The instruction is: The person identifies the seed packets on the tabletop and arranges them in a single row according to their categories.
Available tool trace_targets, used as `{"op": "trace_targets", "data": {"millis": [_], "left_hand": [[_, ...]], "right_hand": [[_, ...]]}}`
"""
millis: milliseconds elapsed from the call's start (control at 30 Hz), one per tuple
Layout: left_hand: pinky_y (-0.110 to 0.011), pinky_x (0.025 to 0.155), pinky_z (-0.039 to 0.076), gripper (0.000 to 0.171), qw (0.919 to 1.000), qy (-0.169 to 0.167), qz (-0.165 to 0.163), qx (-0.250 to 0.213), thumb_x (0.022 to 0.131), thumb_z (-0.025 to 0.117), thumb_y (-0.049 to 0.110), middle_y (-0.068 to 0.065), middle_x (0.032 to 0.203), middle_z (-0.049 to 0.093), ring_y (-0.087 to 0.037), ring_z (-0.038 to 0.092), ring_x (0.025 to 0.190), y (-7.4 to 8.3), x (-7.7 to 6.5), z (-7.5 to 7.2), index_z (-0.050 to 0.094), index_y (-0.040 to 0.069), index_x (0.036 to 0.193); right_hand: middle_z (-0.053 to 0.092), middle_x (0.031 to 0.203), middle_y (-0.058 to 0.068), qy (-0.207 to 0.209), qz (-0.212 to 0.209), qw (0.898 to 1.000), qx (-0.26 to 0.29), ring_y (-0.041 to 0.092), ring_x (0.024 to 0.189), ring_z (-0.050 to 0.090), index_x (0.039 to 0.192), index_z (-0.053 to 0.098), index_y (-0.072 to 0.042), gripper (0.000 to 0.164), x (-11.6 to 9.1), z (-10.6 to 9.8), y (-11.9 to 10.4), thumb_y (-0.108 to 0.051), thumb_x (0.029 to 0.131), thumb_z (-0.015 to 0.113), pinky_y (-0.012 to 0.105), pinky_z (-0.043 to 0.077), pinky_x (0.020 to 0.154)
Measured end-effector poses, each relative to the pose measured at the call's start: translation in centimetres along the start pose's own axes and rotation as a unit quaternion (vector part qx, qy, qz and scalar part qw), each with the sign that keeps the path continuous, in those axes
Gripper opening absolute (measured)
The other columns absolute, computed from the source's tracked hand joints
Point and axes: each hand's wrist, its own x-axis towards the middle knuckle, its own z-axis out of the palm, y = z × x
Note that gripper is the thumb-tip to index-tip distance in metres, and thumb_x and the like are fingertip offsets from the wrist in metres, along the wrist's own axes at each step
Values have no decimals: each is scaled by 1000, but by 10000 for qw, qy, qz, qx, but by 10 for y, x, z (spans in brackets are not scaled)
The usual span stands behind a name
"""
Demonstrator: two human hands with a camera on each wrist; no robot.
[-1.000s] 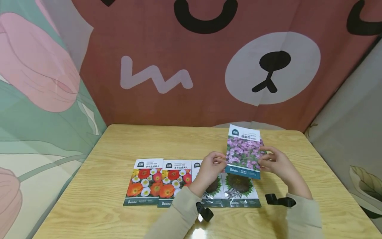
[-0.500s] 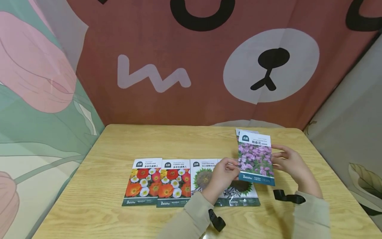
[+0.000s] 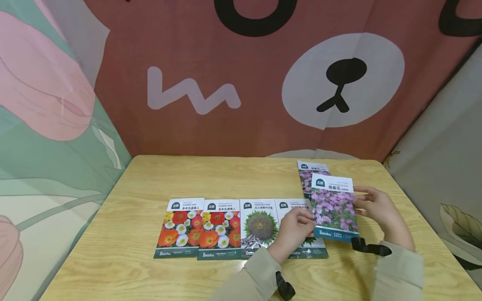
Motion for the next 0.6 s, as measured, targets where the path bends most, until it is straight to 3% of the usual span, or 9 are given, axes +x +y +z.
{"op": "trace_targets", "data": {"millis": [400,600], "left_hand": [[-24,58,59,12,9998,-164,-17,109,90,68,-7,0,71,65,-11,65,58,-8,-4,19,64,4,92],[-21,57,56,11,9977,-349,54,584,93,68,-3,3,69,64,-8,63,57,-7,-10,25,63,6,93]], "right_hand": [[61,116,32,-54,240,9993,-288,12,86,63,144,38,16,47,3,-4,12,-1,102,52,30,60,74],[57,115,34,-92,414,9983,-398,16,81,63,138,42,19,43,7,-4,18,0,101,51,30,60,69]]}}
